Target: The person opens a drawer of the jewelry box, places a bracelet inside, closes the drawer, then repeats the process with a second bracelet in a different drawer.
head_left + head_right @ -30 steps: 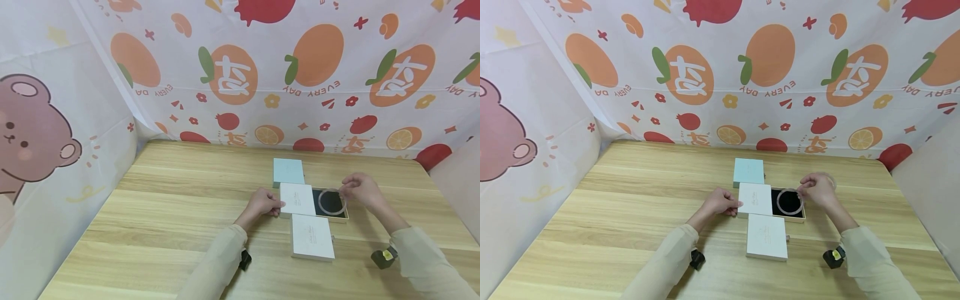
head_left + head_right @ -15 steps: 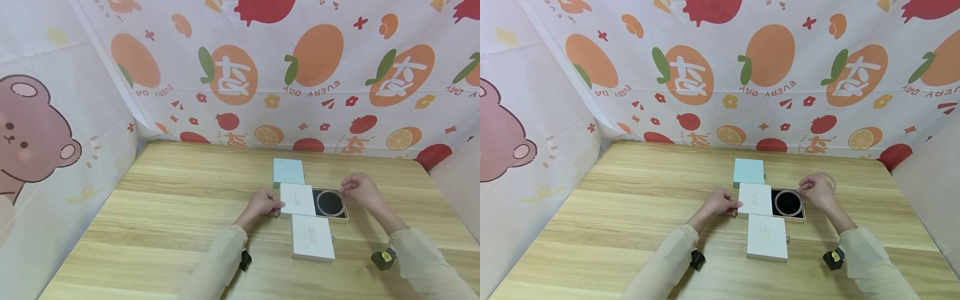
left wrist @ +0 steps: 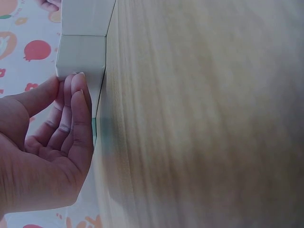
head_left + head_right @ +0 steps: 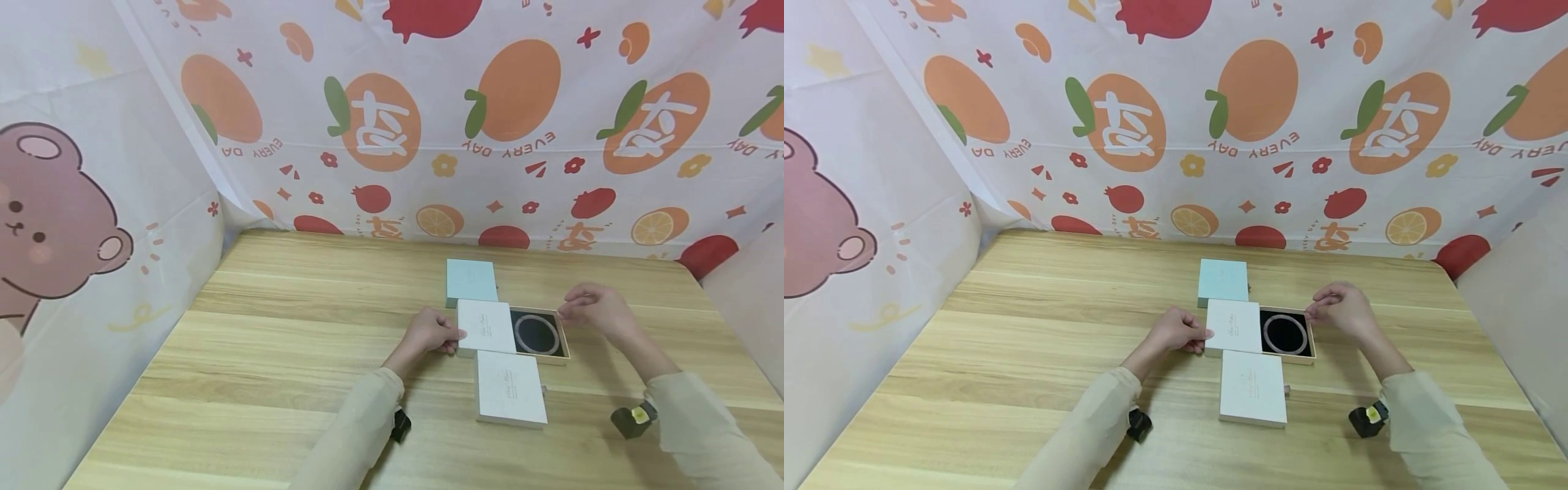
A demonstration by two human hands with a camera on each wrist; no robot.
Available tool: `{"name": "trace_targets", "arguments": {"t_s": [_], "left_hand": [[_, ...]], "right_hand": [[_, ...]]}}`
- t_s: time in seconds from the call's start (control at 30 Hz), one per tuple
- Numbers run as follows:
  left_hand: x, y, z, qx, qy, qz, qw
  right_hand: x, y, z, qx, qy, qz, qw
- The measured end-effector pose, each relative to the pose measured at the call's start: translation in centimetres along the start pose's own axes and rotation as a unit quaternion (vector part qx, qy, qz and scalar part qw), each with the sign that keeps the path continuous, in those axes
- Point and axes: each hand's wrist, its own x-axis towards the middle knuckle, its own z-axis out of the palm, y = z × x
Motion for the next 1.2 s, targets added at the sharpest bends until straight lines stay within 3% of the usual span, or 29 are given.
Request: {"name": "trace_targets", "arguments": {"t_s": [0.23,0.53,0.8,1.2], "left_hand": [[0.0,0.0,0.0,-0.001,-0.001,-0.004,1.0000],[-0.1,0.1,-0.1,0.002,0.000,-0.002,1.0000],[0.0,0.0,0.0,0.006,0.004,-0.001,1.0000],[-0.1,0.0,0.0,0.001,0.002,-0.002,1.0000]], "right_hand": [[0.1,0.5,-0.6,0.071,-0.003,0.011,0.997],[0.5,1.6,-1.1,0.068,-0.026,0.031,0.997],[0.8,2.8,-1.1,0.119,-0.060,0.052,0.990],[0.8,5.1,-0.8,0.128,-0.080,0.048,0.987]]}}
